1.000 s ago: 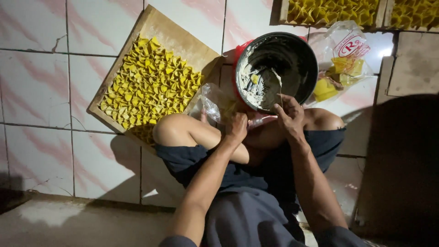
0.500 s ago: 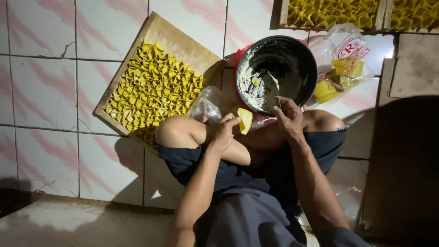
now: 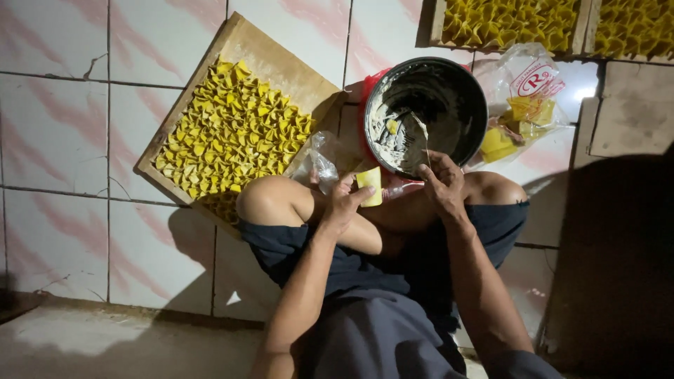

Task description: Folding yellow dough squares into bow-tie shapes using a paste adhesive and a small spatula.

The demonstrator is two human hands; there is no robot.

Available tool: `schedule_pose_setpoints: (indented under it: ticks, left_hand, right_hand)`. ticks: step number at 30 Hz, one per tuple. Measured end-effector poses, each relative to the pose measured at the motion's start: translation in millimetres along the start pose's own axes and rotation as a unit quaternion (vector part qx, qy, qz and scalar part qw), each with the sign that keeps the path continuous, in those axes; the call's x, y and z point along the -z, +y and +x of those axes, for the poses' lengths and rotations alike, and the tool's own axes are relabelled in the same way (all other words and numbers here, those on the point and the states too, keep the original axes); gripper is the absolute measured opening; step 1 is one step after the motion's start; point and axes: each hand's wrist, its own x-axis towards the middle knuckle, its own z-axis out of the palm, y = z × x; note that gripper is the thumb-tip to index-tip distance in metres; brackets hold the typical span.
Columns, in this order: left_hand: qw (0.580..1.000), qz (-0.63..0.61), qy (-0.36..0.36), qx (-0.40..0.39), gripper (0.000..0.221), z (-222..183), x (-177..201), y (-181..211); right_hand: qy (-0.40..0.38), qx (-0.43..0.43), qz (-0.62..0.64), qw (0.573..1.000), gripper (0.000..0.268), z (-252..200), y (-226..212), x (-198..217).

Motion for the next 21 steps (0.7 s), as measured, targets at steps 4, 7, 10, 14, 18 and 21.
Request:
schedule_pose_setpoints:
  ticks: [4,7,10,14,18,21]
  left_hand:
    - [0.998,-0.003,0.063,0.011,0.022,0.8,5.9,4.7]
    - [0.993,-0.078,0.081,0.044,0.023,1.3,-2.9,17.0]
    - [0.99,-0.093,0.084,0.062,0.022,2.9,-1.0,11.8]
    - [0.991,-0.078,0.085,0.071,0.021,5.1,-0.5,11.0]
    - [0.99,-0.078,0.087,0.084,0.027,-3.3,-10.3,29.9]
    - [0.989,-0.069,0.097,0.091,0.03,-8.4,-13.0,43.9]
  right_hand:
    - [0.006,-0.01,-0.008,1.0,0.033,-0.5,-1.9,0.7]
    - [0.014,-0.011,0.024,1.0,0.033,0.6,0.8,-2.3]
    - [0.015,-0.026,-0.002,1.0,0.033,-1.0,-1.9,-0.8]
    - [0.064,-0.039,0.078,0.994,0.03,-2.1,10.0,0.2]
    - [0.014,-0.065,0.003,0.998,0.032,10.7,-35.5,20.6]
    - [-0.066,-0.02,-0.439,0.896,0.028,37.4,-61.1,50.1]
